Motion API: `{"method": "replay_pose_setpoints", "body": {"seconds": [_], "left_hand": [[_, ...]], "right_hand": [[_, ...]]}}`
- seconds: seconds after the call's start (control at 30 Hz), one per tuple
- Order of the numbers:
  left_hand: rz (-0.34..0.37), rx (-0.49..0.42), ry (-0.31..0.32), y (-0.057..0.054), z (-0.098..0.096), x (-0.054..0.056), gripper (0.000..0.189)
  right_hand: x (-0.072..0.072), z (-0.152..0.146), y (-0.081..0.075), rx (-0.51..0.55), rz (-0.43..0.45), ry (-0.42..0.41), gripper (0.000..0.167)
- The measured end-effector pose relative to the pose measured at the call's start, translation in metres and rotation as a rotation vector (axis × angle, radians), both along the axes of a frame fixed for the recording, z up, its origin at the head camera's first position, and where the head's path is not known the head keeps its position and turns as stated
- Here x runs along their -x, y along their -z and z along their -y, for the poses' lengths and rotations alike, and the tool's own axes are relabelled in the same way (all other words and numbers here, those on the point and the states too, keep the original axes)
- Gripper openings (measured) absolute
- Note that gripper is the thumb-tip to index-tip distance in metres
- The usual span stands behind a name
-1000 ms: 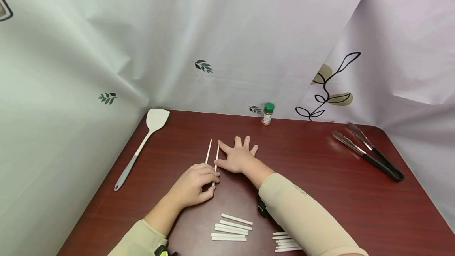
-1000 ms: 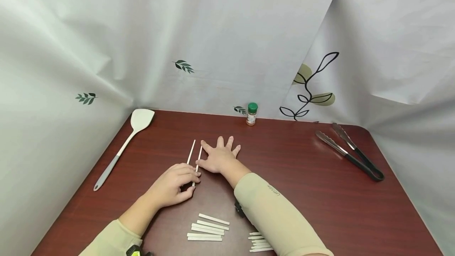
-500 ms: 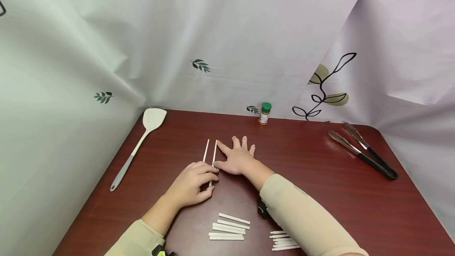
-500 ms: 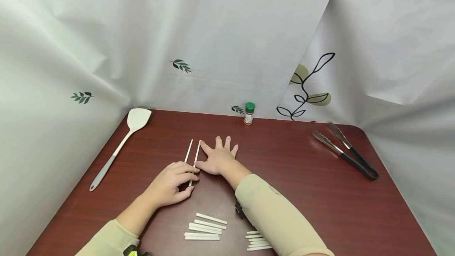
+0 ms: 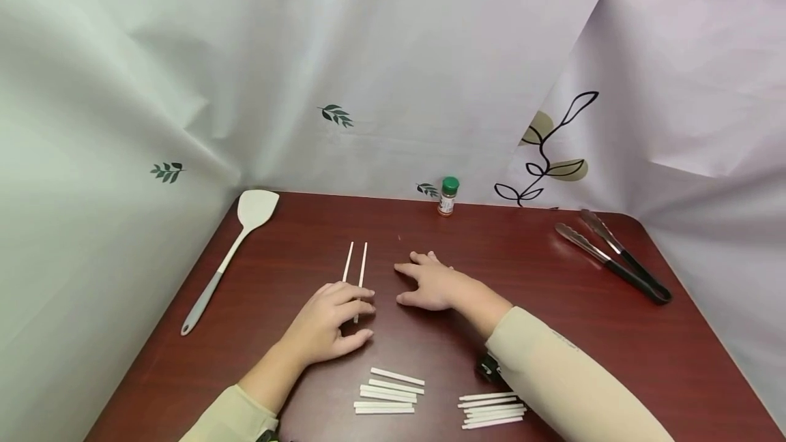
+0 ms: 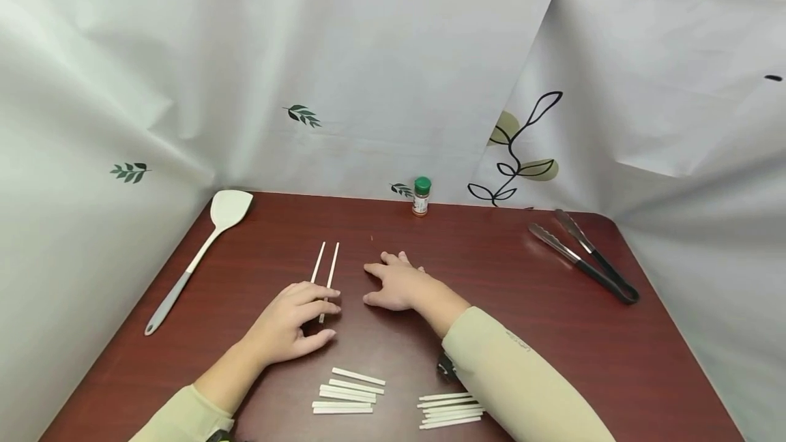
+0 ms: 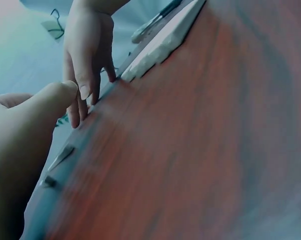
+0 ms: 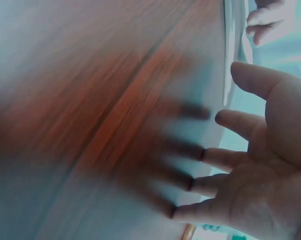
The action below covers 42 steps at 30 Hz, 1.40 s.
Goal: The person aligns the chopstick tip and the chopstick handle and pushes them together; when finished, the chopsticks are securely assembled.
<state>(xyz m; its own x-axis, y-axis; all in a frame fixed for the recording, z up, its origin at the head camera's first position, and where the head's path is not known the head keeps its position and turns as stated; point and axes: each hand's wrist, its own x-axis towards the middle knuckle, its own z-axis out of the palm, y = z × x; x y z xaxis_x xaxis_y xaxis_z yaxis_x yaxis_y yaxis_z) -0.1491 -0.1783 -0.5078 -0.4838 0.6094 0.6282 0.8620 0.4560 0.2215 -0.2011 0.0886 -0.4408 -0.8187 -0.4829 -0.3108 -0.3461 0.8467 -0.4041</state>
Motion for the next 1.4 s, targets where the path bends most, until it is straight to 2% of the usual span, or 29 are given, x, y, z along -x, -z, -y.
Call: {"method": "replay_pose_setpoints", "body": {"seconds": [0.2, 0.43, 0.67, 0.83, 0.9, 0.97, 1.13, 1.23, 1.33, 1.4], "left_hand": [[-0.013, -0.024, 0.076, 0.003, -0.011, -0.015, 0.030], [0.031, 0.019, 0.146, 0.007, -0.029, -0.034, 0.030], [0.098, -0.006, 0.100, 0.012, -0.042, -0.051, 0.027], [0.196, -0.018, 0.050, 0.015, -0.051, -0.060, 0.026], [0.222, -0.010, 0.032, 0.014, -0.054, -0.061, 0.025], [0.219, -0.005, 0.034, 0.014, -0.056, -0.061, 0.025], [0.198, -0.009, 0.089, 0.013, -0.056, -0.058, 0.029], [0.203, -0.006, 0.117, 0.011, -0.054, -0.056, 0.031], [0.199, -0.009, 0.132, 0.010, -0.052, -0.055, 0.029], [0.183, -0.012, 0.140, 0.009, -0.053, -0.053, 0.026]], "right_hand": [[-0.020, -0.030, -0.001, 0.041, 0.012, -0.038, 0.071], [-0.056, -0.071, 0.004, 0.073, 0.012, -0.022, 0.065], [-0.087, -0.099, 0.003, 0.171, 0.022, -0.023, 0.059], [-0.112, -0.112, 0.014, 0.215, -0.060, -0.008, 0.057], [-0.123, -0.115, 0.018, 0.235, -0.092, 0.009, 0.055], [-0.132, -0.118, 0.023, 0.266, -0.124, 0.024, 0.052], [-0.148, -0.124, 0.044, 0.442, -0.229, 0.008, 0.045], [-0.151, -0.123, 0.055, 0.521, -0.285, -0.047, 0.050], [-0.151, -0.123, 0.060, 0.537, -0.336, -0.086, 0.052], [-0.150, -0.123, 0.061, 0.540, -0.362, -0.095, 0.047]]}}
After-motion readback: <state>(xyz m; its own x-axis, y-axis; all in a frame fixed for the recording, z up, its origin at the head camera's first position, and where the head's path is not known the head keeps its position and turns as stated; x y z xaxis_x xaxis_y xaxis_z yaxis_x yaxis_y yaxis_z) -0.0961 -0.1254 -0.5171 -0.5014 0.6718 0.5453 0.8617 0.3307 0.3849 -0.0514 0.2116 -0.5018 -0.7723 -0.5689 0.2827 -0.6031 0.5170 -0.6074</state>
